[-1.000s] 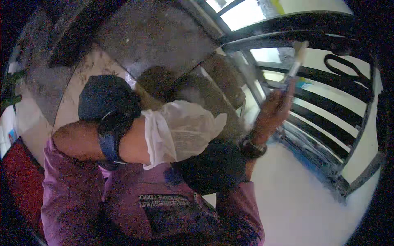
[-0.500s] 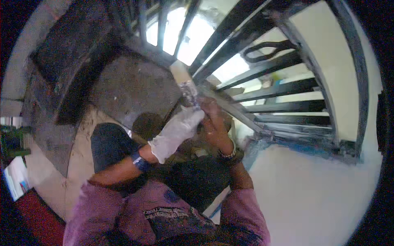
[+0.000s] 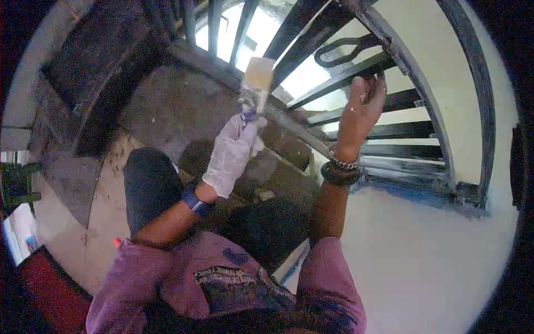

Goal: The person paints a metal stair railing with a paintbrush, repeatedly dipping the brush into a paint tray, and then applies paint to the stair landing surface with the brush.

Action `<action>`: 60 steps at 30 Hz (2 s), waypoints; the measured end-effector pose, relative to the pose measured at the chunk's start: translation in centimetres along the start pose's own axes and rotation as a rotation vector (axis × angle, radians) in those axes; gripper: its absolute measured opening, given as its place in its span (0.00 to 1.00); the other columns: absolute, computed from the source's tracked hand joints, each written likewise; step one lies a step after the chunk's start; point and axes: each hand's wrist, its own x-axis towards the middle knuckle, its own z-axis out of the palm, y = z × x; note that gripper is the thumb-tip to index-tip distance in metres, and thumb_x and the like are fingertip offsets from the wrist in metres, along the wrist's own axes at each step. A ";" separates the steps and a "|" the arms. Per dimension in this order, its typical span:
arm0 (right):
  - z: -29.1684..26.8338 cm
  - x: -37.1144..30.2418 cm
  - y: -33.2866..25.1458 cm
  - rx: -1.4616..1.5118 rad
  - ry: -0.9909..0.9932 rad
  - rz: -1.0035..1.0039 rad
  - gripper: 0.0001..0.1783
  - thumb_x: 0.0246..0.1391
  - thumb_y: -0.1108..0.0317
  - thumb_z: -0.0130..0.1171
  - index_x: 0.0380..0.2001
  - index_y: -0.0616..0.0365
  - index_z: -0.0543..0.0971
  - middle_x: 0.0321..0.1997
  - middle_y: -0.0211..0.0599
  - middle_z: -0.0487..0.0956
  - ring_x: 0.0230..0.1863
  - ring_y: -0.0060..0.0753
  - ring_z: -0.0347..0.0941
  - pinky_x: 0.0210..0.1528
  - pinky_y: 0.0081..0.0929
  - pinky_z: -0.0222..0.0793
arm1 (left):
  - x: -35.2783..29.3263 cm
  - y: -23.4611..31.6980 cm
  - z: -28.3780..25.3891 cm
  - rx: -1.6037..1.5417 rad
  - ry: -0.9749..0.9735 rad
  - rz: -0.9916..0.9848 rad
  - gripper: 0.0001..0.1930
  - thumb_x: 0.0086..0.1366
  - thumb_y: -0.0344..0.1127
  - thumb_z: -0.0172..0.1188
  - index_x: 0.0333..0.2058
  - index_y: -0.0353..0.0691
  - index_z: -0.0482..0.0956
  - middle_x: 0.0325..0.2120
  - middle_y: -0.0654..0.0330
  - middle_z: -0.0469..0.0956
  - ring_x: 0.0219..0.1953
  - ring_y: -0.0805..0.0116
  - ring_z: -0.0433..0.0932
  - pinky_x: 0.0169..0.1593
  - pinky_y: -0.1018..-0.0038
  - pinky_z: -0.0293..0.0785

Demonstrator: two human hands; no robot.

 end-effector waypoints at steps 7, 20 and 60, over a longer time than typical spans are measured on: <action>-0.3 -1.0 -2.2 0.099 0.195 -0.042 0.30 0.61 0.65 0.54 0.60 0.71 0.62 0.60 0.55 0.67 0.60 0.45 0.66 0.60 0.36 0.64 | 0.9 5.3 1.5 0.486 0.265 0.464 0.20 0.65 0.36 0.54 0.55 0.41 0.70 0.23 0.55 0.78 0.24 0.72 0.77 0.32 0.72 0.74; -0.1 -3.9 -3.8 0.035 0.209 -0.136 0.18 0.61 0.66 0.50 0.52 0.62 0.75 0.39 0.37 0.76 0.39 0.25 0.70 0.41 0.23 0.68 | 5.3 8.6 -1.6 0.423 0.020 0.532 0.17 0.70 0.45 0.47 0.36 0.37 0.77 0.19 0.65 0.77 0.20 0.79 0.71 0.25 0.78 0.66; 2.2 2.0 -3.9 -0.209 0.093 -0.050 0.19 0.58 0.55 0.59 0.36 0.64 0.80 0.17 0.40 0.76 0.18 0.30 0.73 0.25 0.30 0.67 | 4.6 2.6 0.2 0.919 0.116 0.404 0.27 0.64 0.35 0.56 0.62 0.56 0.65 0.44 0.46 0.78 0.42 0.57 0.81 0.45 0.70 0.74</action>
